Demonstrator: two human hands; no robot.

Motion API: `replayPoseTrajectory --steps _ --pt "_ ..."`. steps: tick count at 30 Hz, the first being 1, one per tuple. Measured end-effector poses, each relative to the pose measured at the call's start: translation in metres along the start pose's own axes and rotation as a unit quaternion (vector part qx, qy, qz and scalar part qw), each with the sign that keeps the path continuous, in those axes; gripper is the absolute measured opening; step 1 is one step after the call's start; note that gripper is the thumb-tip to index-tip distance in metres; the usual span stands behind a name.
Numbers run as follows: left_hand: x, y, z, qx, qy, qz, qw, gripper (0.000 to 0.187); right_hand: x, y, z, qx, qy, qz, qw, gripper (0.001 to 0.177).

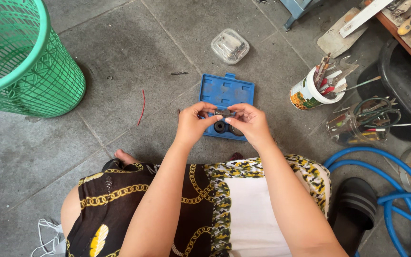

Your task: The person sits on the floor and organizes small metal parts and tools into a blue plastic toolbox. They pick up various items from the floor, inspect them, and place them into designated slots within the open toolbox.

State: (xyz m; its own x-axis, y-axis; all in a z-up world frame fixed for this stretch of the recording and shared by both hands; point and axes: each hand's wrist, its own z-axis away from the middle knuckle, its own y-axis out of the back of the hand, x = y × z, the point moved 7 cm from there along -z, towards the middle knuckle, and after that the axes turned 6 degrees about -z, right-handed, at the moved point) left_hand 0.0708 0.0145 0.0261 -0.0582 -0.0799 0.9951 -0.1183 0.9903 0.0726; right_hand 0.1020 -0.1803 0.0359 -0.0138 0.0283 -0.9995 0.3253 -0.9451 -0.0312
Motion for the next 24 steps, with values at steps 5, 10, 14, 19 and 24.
replayPoseTrajectory --steps 5,10,14,19,24 --pt "-0.001 0.000 0.001 0.003 0.002 -0.002 1.000 0.031 0.001 0.001 0.000 0.001 -0.009 0.013 1.000 0.033" --pt "-0.007 -0.003 0.001 -0.003 0.024 0.022 0.999 0.032 -0.001 0.000 0.000 -0.011 -0.006 0.009 1.000 0.033" --pt "-0.013 -0.004 0.000 -0.016 0.043 0.050 0.998 0.031 -0.001 0.000 -0.001 -0.014 -0.005 0.019 1.000 0.032" --pt "-0.018 -0.004 -0.001 -0.027 0.057 0.066 0.996 0.032 0.005 0.006 -0.001 0.011 -0.013 0.053 0.998 0.031" --pt "-0.016 -0.004 0.000 -0.036 0.045 0.050 0.997 0.033 0.010 0.008 -0.003 -0.003 -0.009 0.041 0.999 0.020"
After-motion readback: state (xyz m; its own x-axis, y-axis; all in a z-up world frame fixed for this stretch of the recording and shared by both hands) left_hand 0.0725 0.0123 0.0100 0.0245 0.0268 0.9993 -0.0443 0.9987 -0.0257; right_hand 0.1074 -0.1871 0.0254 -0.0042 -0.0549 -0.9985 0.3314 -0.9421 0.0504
